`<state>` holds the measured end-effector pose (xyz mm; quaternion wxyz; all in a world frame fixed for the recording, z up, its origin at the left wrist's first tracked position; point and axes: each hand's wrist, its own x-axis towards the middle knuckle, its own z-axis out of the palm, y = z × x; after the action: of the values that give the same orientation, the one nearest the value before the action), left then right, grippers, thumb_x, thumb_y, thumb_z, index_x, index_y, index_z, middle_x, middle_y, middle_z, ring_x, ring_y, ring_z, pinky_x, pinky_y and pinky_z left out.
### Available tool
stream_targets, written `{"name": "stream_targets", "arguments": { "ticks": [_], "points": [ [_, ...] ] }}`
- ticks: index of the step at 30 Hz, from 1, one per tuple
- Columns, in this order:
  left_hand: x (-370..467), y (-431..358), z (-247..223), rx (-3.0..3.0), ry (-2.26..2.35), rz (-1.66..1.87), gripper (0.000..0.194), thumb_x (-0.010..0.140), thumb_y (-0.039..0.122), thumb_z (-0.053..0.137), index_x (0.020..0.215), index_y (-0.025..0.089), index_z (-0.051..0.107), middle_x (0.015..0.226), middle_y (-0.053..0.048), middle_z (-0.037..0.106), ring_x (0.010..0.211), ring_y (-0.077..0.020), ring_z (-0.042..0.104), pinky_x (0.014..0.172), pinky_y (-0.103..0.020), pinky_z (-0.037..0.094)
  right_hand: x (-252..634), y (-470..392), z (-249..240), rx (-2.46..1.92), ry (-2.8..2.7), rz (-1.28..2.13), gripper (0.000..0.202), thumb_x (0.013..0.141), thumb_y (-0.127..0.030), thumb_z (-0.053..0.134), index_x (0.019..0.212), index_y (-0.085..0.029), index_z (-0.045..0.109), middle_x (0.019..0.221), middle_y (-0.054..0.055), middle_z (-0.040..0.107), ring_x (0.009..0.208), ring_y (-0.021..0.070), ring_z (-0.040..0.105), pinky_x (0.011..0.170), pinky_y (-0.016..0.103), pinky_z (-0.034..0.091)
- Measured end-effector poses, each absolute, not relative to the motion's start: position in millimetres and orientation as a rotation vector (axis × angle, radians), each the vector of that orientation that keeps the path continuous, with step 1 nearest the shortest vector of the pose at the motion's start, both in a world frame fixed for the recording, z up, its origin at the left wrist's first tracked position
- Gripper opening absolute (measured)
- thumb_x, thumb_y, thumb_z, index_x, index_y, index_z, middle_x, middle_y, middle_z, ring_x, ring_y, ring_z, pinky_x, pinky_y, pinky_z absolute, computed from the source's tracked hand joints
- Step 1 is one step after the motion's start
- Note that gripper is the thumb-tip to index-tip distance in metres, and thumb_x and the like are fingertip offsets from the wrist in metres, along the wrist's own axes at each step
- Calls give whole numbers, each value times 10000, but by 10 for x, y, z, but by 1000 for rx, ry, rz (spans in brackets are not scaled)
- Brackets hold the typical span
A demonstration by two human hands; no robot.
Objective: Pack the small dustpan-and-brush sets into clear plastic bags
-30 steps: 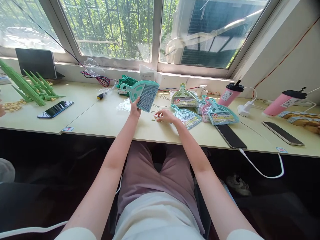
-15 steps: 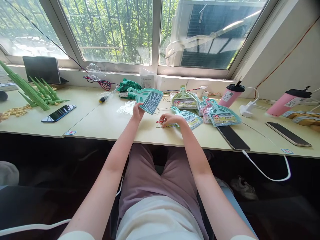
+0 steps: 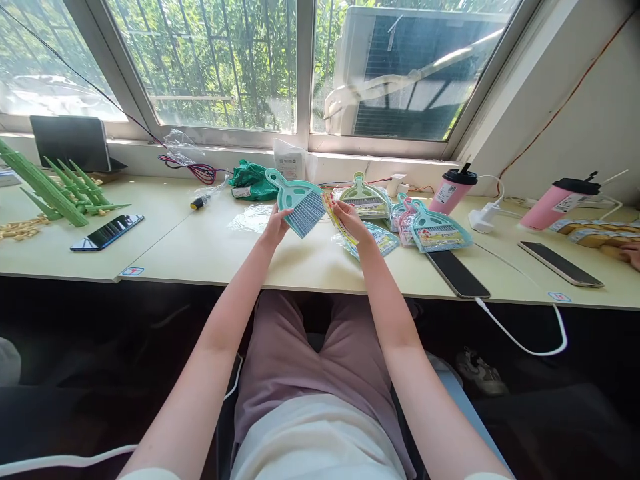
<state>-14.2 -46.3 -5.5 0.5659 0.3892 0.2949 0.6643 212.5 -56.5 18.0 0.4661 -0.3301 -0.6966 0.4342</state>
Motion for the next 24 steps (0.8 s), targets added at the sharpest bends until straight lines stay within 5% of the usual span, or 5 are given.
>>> {"name": "stream_targets", "arguments": {
  "ticks": [7, 13, 19, 24],
  "points": [
    [-55, -497, -84, 1107, 661, 1244, 451, 753, 249, 915, 1158, 190, 727, 1186, -137, 749, 1276, -327, 672, 1080, -425, 562, 2297, -604, 279, -829, -1709, 971, 644, 734, -850, 693, 892, -227, 654, 823, 25, 660, 854, 207, 637, 732, 304, 510],
    [-68, -477, -102, 1159, 587, 1171, 448, 767, 383, 925, 1134, 181, 767, 1095, -145, 781, 1163, -367, 730, 974, -428, 621, 2541, -736, 779, -867, -2091, 897, 520, 754, -647, 827, 1016, -219, 690, 808, 8, 697, 752, 170, 599, 653, 275, 446],
    [-86, -511, -106, 1202, 652, 1074, 399, 853, 452, 847, 1097, 147, 764, 1001, -148, 782, 1035, -352, 770, 946, -447, 627, 2207, -761, 988, -995, -2508, 536, 367, 665, -416, 927, 862, -188, 718, 740, -9, 675, 724, 150, 589, 666, 262, 357],
    [-136, -465, -171, 1296, 519, 1065, 428, 777, 519, 896, 988, 169, 769, 877, -99, 780, 818, -259, 777, 777, -349, 643, 1999, -690, 727, -880, -2401, 650, 427, 700, -547, 869, 856, -188, 697, 736, -6, 663, 717, 147, 582, 660, 262, 380]
  ]
}}
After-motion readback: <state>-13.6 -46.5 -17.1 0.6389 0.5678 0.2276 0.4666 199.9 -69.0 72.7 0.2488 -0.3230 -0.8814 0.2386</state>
